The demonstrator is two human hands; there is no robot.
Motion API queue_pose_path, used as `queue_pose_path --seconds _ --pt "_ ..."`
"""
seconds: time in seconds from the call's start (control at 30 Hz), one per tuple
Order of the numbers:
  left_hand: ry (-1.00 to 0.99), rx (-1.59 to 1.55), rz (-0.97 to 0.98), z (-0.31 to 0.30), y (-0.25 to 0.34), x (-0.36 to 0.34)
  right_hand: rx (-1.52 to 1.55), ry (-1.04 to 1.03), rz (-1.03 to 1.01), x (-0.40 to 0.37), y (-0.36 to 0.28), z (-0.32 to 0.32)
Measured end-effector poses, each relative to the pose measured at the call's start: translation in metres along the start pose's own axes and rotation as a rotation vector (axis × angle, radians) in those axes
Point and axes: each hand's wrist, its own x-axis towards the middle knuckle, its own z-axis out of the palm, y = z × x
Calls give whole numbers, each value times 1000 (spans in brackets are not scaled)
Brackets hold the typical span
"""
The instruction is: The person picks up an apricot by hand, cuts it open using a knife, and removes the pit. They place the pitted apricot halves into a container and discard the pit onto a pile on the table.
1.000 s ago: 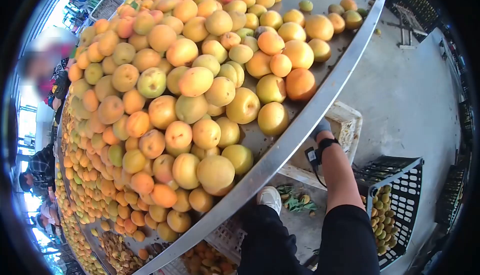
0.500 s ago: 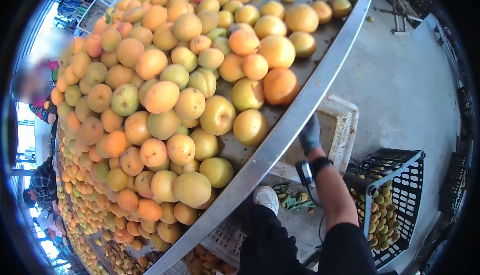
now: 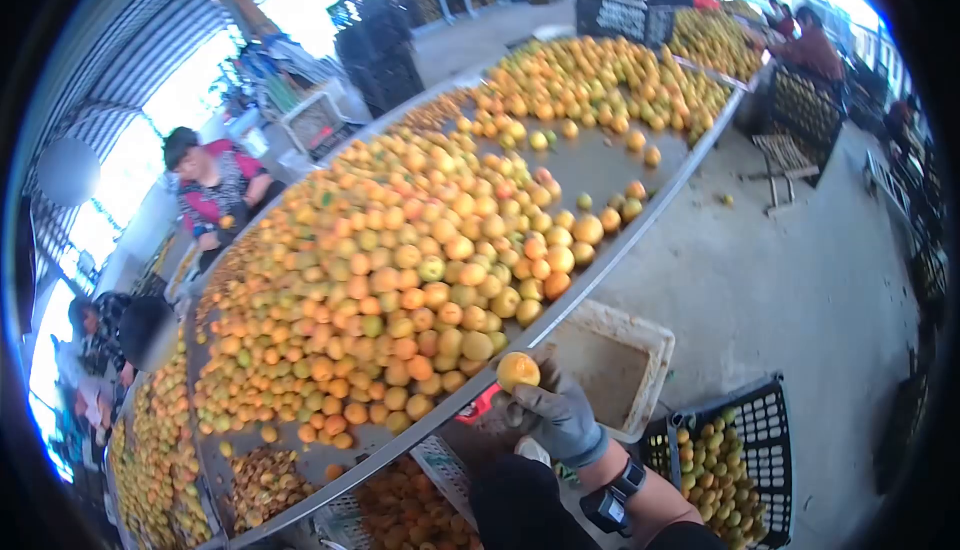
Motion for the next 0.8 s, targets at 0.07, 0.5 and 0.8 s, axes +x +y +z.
queue_pose_path --seconds 0.07,0.5,0.8 --pt "240 526 259 -6 -11 -12 364 -304 231 0 -7 35" --pt "588 485 766 16 -56 -107 -394 -461 -114 -54 21 229" --pt "414 155 783 20 -36 -121 -155 -516 264 -15 92 283"
